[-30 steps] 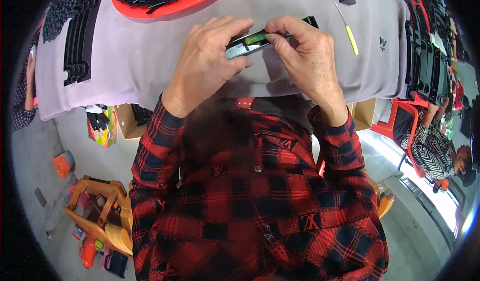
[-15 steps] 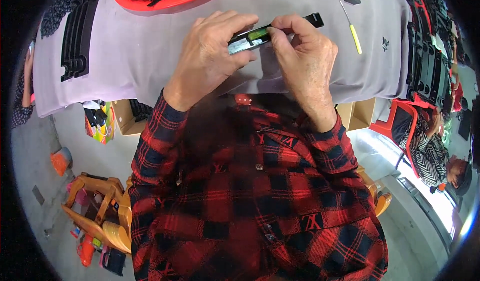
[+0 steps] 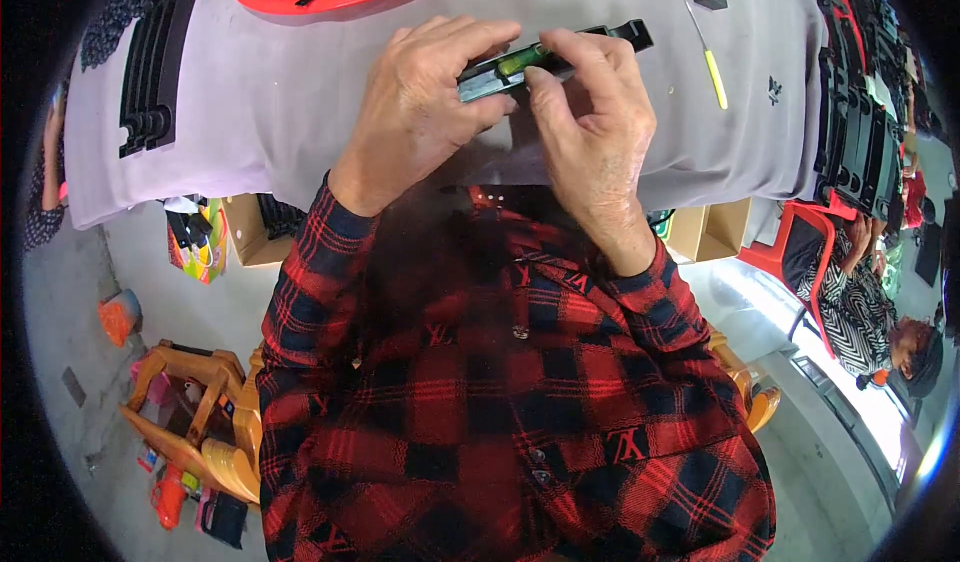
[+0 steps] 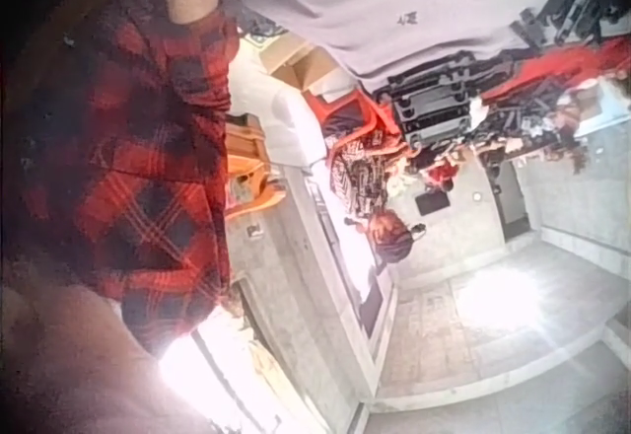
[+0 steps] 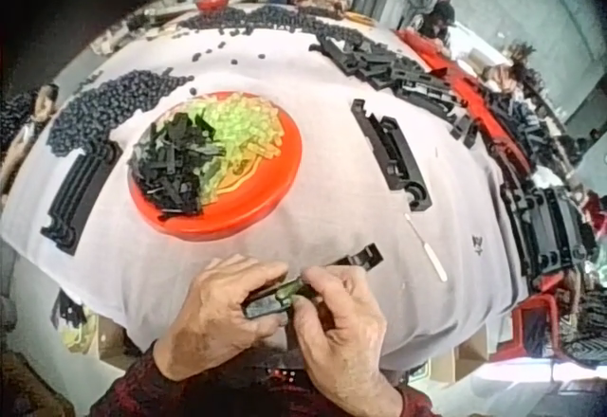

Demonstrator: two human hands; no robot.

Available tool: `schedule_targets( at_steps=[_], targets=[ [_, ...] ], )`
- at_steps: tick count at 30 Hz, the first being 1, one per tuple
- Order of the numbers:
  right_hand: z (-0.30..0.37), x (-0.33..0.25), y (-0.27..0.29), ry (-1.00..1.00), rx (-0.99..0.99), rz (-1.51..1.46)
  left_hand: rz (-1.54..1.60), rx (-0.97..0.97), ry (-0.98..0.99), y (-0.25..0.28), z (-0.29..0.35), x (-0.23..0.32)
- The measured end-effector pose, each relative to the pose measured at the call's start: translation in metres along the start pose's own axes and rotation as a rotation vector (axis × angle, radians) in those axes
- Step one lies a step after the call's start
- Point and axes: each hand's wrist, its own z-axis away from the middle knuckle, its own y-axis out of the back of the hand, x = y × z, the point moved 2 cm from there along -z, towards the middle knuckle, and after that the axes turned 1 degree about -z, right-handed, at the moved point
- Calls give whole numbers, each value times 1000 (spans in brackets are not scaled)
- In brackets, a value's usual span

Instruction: The person assembles plastic level tools by inserting level vials and small plastic pieces into the housings by hand.

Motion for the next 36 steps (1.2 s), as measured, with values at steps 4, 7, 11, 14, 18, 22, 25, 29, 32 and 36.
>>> schedule_targets(
  at_steps=[4,7,11,14,18,22,25,29,32,36],
  targets=[
    [7,3,-2,57,-33,112,-26,24,-6,-2,2,0],
    [9,3,-1,179,-52,266,-33,55,-24,-4,0,-2],
    [10,-3,1,265,-122,475,-9,90,-41,-2,0,-1],
    [4,2,5,234,-184,438,-19,91,-30,-5,2,-3],
    [-11,8,25,-42,-199,95,-33,73,-15,-7,2,-1],
    [-20,8,40,195,-163,239,-58,58,-9,-4,3,0],
    [-21,6,34,357,-266,277,-98,54,-35,-2,2,2],
    [-14,2,23,419,-331,391,-48,55,-11,-6,2,0],
    [-10,5,16,405,-331,465,-81,32,-10,-4,2,2],
    [-8,1,14,416,-339,543,-103,52,-51,-4,2,2]
  ],
)
